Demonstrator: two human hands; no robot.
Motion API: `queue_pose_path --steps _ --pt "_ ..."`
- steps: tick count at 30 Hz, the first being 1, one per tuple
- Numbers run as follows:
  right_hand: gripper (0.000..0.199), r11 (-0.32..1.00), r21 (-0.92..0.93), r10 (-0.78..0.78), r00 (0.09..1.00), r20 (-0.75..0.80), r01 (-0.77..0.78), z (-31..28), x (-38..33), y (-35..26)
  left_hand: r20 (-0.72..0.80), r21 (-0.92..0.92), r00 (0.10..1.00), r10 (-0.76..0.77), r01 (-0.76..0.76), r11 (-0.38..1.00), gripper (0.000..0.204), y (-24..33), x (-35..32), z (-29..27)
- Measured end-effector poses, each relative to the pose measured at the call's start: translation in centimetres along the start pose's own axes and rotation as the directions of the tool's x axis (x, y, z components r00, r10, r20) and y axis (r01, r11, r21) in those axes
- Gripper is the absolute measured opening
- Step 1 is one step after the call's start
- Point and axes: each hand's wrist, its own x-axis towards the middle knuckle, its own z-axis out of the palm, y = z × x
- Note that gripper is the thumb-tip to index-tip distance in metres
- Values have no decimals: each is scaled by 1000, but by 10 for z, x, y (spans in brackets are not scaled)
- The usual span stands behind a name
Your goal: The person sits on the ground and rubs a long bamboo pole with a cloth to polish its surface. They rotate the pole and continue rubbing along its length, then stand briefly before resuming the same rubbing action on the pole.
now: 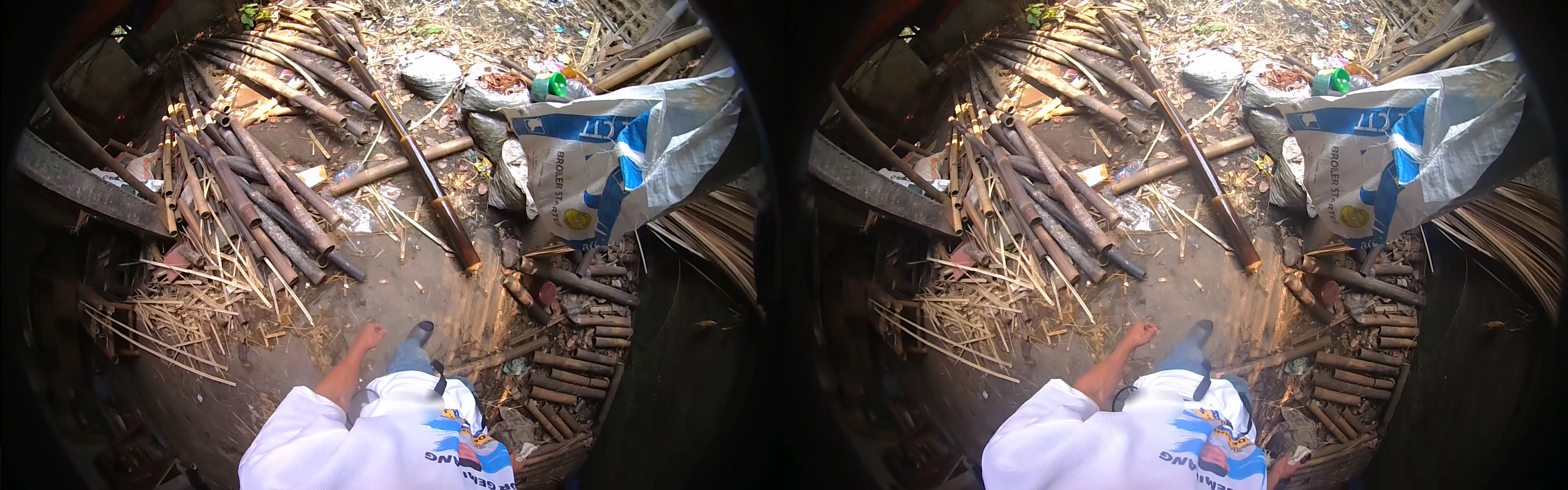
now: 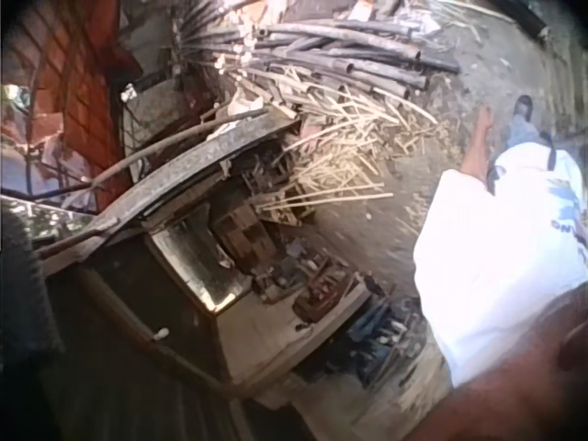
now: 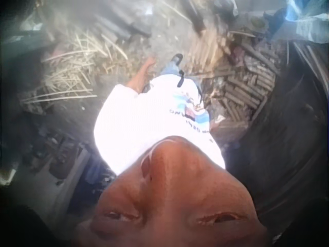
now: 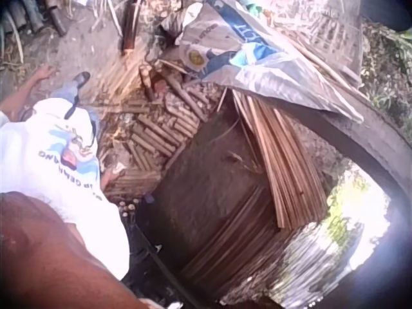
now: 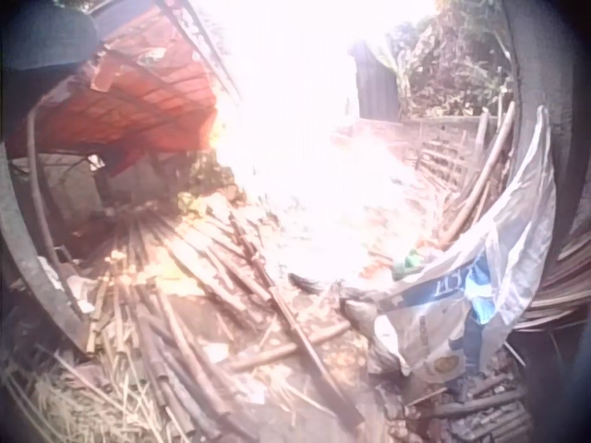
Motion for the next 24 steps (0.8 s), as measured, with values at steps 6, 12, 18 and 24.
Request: queue_pose_path --steps 6,12,18,24 --pt "84 984 100 156 983 -93 -147 -19 -21 63 57 167 998 -11 2 986 38 32 12 31" --pt "68 837 457 367 928 -60 -302 -52 -74 145 201 251 979 -16 -36 967 32 64 -9 90" --pt "58 617 637 586 810 21 -463 -33 -140 300 473 295 875 108 -273 916 37 101 -90 193" --pt "59 465 473 831 554 58 -748 -70 -216 371 767 470 614 186 -735 489 39 103 -174 267"
